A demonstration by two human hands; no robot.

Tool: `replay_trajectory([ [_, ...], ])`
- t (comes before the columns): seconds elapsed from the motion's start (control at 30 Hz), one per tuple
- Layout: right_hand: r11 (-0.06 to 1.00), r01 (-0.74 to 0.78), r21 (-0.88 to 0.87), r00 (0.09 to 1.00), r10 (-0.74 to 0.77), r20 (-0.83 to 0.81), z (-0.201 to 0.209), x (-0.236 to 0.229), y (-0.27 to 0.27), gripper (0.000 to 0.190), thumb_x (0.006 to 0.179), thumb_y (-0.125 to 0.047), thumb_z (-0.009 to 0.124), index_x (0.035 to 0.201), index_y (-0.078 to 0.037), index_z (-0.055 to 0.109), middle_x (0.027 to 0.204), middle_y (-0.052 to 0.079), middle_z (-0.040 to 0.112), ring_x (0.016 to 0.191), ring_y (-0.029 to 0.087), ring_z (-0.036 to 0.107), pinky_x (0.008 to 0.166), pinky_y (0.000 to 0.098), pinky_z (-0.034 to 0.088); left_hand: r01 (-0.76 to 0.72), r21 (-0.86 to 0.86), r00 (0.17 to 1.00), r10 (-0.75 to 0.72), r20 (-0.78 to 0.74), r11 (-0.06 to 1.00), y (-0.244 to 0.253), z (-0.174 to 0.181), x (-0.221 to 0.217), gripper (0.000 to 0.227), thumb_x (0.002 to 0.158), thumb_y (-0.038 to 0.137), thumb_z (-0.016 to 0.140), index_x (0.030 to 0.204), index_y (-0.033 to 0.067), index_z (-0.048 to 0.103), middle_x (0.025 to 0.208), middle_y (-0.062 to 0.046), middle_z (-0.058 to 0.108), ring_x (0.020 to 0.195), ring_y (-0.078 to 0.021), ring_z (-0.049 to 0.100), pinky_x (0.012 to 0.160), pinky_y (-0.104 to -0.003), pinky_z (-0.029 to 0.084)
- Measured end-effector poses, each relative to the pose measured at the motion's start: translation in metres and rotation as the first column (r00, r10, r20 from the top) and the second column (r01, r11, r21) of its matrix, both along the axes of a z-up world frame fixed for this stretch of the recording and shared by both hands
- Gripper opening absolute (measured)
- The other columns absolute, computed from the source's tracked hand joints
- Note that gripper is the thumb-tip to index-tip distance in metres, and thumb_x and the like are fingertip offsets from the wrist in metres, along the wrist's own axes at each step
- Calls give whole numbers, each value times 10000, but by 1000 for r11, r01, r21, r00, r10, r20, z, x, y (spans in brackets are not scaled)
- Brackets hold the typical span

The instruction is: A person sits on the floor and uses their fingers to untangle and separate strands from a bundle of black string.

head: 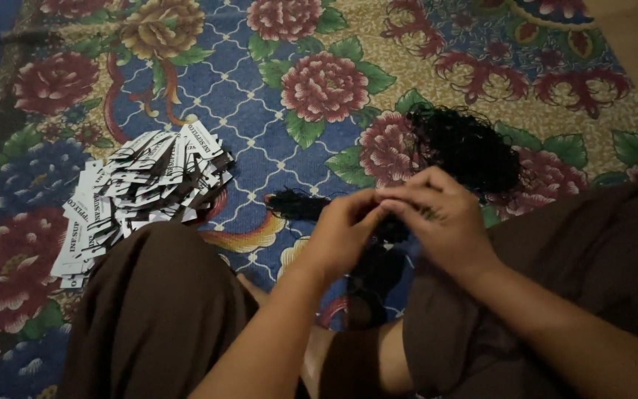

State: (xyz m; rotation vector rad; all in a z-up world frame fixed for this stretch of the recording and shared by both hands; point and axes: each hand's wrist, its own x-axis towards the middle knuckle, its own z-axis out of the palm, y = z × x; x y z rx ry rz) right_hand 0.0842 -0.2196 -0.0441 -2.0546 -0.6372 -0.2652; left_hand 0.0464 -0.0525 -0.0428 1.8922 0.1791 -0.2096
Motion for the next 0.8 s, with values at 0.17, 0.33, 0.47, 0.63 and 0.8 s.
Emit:
replay_trajectory([
  [0.17,998,68,16,996,-67,-55,9,2,0,138,884,-183,846,1015,-225,837,796,-3,683,660,129,653,627,264,516,14,83,999,-17,33,996,14,13,1,192,964,335,660,1084,244,778,1027,-71,796,1034,-342,750,896,-449,576],
  [0.33,994,106,-3,993,-106,-56,6,3,-3,109,885,-192,849,991,-215,837,787,7,687,647,127,639,605,253,503,36,257,974,-92,209,966,29,8,9,153,953,256,681,1068,200,765,1114,-143,666,965,-409,718,844,-487,595],
  [0.47,982,182,-47,983,-183,-2,3,7,-11,83,958,-194,814,1037,-167,817,833,63,695,750,220,686,650,319,512,35,345,956,-133,262,938,43,3,17,172,973,253,649,1099,153,709,1157,-197,535,1060,-532,642,898,-540,570],
  [0.63,961,277,-13,961,-277,-5,0,9,-14,70,1008,-171,794,1044,-112,801,859,102,689,812,252,691,705,330,521,12,460,967,-127,221,888,65,11,19,156,968,236,637,1096,162,686,1179,-183,535,1099,-507,641,916,-552,558],
  [0.8,934,348,-80,932,-354,-79,-12,15,-18,88,981,-218,807,1034,-148,810,846,97,702,804,253,690,716,358,519,-86,527,989,9,146,845,105,-6,6,168,961,229,639,1106,163,694,1142,-200,581,1042,-504,660,867,-566,560],
])
